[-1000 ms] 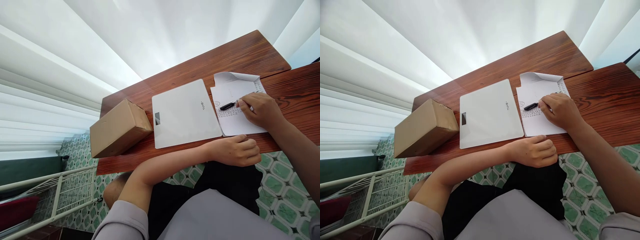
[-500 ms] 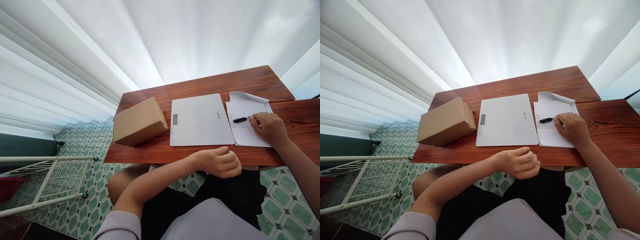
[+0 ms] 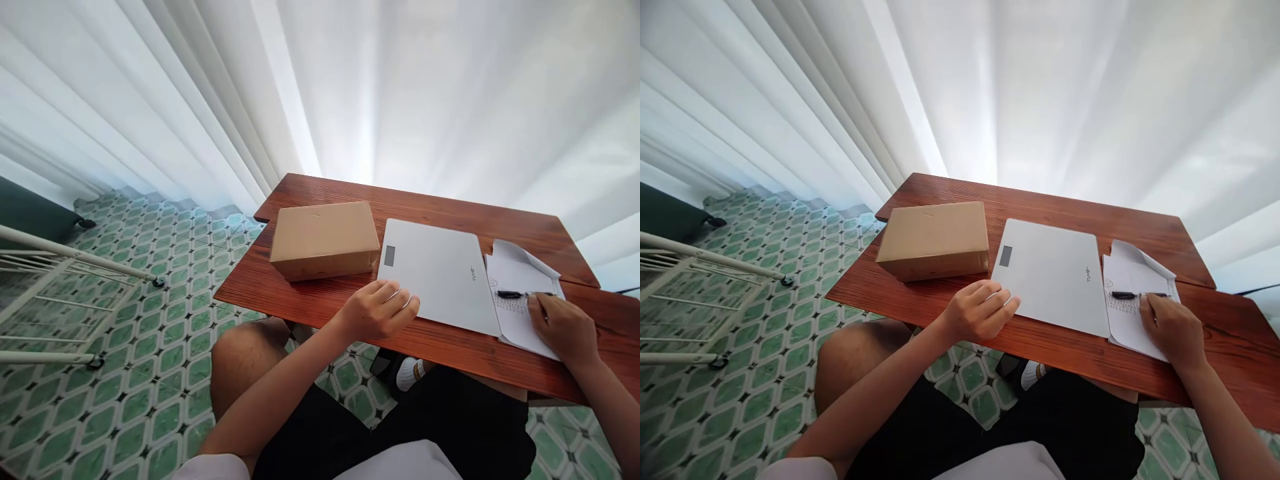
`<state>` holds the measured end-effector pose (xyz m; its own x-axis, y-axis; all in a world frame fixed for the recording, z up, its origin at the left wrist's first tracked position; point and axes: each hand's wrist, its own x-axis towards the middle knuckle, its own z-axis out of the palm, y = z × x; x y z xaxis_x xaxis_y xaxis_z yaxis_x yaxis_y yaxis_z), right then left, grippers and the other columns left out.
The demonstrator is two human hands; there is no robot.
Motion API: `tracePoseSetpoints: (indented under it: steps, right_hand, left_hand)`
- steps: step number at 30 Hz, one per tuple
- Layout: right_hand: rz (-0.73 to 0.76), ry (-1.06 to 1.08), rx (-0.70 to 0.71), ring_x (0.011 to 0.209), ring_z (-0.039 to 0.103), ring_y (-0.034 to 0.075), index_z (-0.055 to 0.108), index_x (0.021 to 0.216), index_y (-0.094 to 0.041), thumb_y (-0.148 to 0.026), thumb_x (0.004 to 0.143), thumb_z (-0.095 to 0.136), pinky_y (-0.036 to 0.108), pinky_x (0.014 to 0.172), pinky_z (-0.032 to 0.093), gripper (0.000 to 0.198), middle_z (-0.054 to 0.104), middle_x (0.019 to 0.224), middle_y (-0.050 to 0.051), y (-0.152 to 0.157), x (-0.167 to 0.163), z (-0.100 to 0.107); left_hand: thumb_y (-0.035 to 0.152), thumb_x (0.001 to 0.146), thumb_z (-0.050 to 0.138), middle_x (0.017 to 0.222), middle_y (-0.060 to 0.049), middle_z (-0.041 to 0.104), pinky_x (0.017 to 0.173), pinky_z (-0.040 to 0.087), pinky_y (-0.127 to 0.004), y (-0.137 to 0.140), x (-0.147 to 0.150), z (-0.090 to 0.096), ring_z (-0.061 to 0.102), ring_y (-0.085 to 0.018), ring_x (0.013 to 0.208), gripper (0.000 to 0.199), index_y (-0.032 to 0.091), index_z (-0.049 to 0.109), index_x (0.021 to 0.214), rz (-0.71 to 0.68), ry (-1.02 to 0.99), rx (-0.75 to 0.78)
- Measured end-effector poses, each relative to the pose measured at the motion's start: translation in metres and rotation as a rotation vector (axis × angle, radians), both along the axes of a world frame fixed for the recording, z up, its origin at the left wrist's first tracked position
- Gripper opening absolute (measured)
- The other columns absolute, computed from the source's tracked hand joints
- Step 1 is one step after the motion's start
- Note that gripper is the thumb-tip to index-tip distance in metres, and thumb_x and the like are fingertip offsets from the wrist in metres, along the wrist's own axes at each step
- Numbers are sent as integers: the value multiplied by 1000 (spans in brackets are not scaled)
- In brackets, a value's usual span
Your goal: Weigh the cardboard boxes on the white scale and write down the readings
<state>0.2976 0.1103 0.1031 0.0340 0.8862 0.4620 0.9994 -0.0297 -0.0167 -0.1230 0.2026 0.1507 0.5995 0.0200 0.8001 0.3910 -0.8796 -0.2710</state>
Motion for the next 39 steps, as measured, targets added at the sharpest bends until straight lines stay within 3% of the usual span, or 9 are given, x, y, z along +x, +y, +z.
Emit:
tracePoseSetpoints:
  steps: [7,11,15,18,22,27,30,34,39]
  right_hand:
    - [-74,-206,-44,45,51,23,47,64,-25,-46,90,40,29,48,19,34,55,53,6,-5,7,-7]
    - [-58,-280,-23,40,42,20,44,62,-24,-48,92,37,27,47,16,39,44,46,2,-1,4,4]
    - [-71,-241,89,43,41,18,38,59,-24,-42,96,36,29,48,20,41,42,46,3,19,-28,26]
    - [1,-113,131,50,50,19,48,66,-23,-40,96,39,31,50,28,36,57,57,6,44,-73,42]
    - [129,185,210,73,67,22,62,90,-20,-38,96,45,35,69,49,26,74,86,9,80,-143,62]
    - [269,553,150,111,67,27,60,128,-22,-43,101,43,45,91,56,39,70,125,14,112,-222,78]
    - [321,710,36,130,59,29,49,145,-25,-52,101,41,51,103,52,52,58,145,15,127,-252,75]
    - [266,905,-180,144,46,31,33,158,-26,-68,97,40,54,118,39,74,44,159,14,143,-273,64]
    - [227,973,-364,153,32,31,28,162,-25,-77,93,36,53,125,28,87,37,164,10,148,-284,62]
  left_hand:
    - [12,86,64,76,-1,58,67,46,-28,12,-19,7,56,-14,74,8,12,62,93,84,-110,59]
    - [11,85,61,76,-1,59,66,46,-28,22,-35,13,55,-15,75,11,13,62,96,151,-157,62]
    - [10,84,59,79,-3,62,67,47,-29,33,-57,22,56,-18,78,17,11,62,101,216,-230,38]
    - [6,82,54,84,-5,66,70,48,-30,40,-77,32,56,-20,83,25,13,63,104,287,-315,-28]
    - [6,83,47,92,-7,68,87,50,-37,49,-106,45,59,-23,93,32,16,64,109,441,-465,-200]
    - [15,87,46,118,-9,68,107,44,-41,68,-136,44,59,-25,113,38,15,62,121,607,-671,-515]
    - [22,86,47,132,-11,63,111,43,-42,80,-148,37,56,-26,125,48,14,58,133,661,-725,-771]
    - [32,90,47,148,-13,53,116,40,-47,88,-157,33,52,-30,135,61,13,48,149,763,-663,-1110]
    - [42,95,43,150,-13,52,116,38,-50,85,-156,40,51,-34,137,67,13,40,156,898,-478,-1311]
